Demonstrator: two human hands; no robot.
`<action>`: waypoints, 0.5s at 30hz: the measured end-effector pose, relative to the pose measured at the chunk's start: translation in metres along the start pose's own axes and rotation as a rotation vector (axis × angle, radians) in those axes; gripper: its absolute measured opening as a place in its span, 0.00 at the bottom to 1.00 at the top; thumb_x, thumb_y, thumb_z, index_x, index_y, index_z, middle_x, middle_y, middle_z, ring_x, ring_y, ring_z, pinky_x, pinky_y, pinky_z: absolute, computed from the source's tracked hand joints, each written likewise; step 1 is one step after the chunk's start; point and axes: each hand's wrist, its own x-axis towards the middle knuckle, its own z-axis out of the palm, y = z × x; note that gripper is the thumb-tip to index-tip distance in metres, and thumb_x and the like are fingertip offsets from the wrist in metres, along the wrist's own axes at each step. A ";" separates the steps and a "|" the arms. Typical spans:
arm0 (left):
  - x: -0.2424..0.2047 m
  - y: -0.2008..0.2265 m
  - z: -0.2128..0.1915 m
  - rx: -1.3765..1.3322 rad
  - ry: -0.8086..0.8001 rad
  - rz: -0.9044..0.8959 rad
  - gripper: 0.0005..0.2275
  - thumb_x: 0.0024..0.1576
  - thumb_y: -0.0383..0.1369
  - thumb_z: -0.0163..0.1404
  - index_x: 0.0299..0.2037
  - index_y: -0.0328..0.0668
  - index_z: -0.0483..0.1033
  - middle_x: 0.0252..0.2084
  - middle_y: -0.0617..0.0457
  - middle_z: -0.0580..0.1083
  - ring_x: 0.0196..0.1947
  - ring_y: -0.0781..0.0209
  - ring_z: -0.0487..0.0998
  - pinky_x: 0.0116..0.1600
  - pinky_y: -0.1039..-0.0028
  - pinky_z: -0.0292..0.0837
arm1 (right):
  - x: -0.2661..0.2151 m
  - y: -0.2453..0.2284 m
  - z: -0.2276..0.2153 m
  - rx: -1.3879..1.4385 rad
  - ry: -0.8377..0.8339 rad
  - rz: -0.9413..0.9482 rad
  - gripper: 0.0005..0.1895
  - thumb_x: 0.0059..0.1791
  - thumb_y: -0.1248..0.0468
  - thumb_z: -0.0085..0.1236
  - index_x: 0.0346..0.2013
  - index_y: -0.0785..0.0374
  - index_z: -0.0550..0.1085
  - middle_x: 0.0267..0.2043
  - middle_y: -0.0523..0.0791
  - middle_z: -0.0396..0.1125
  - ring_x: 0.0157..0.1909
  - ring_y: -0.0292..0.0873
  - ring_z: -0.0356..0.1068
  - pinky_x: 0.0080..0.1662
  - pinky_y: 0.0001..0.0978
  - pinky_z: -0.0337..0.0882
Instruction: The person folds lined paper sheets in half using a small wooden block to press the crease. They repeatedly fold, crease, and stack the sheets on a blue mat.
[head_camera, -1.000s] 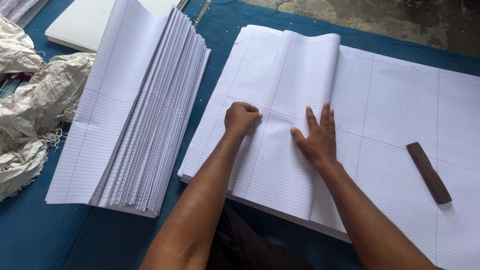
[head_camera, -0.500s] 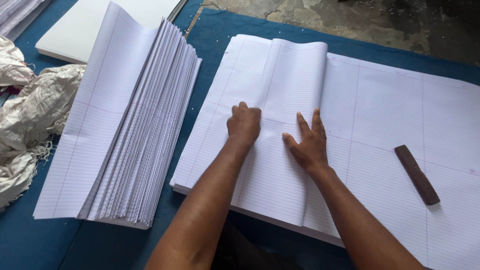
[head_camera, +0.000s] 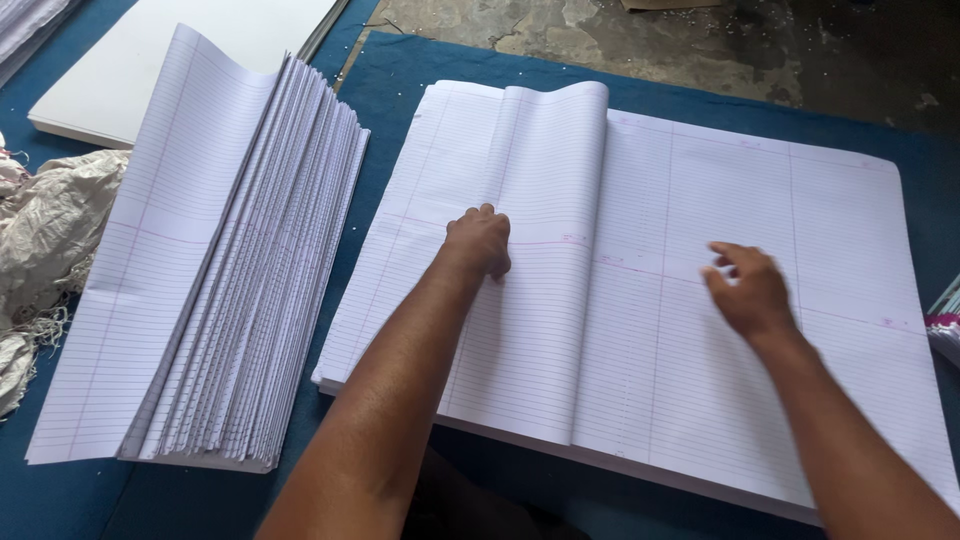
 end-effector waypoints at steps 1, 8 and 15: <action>-0.006 0.006 -0.006 0.015 -0.038 -0.006 0.28 0.46 0.32 0.67 0.59 0.45 0.71 0.62 0.47 0.66 0.63 0.50 0.66 0.64 0.56 0.68 | -0.004 0.014 -0.007 -0.073 0.033 0.004 0.22 0.50 0.58 0.59 0.58 0.58 0.76 0.53 0.50 0.73 0.51 0.50 0.71 0.56 0.45 0.72; -0.023 0.025 -0.021 0.101 -0.071 0.011 0.45 0.42 0.33 0.70 0.71 0.67 0.58 0.64 0.46 0.64 0.64 0.49 0.66 0.60 0.63 0.74 | -0.019 0.081 -0.040 -0.336 -0.106 0.357 0.39 0.40 0.49 0.70 0.62 0.61 0.72 0.55 0.61 0.68 0.57 0.61 0.68 0.52 0.54 0.71; -0.014 0.032 -0.013 0.103 -0.084 -0.008 0.39 0.45 0.27 0.68 0.69 0.59 0.64 0.66 0.38 0.63 0.66 0.40 0.64 0.59 0.64 0.77 | -0.034 0.078 -0.055 -0.191 -0.380 0.598 0.32 0.44 0.50 0.66 0.60 0.57 0.75 0.53 0.56 0.76 0.54 0.55 0.77 0.54 0.49 0.74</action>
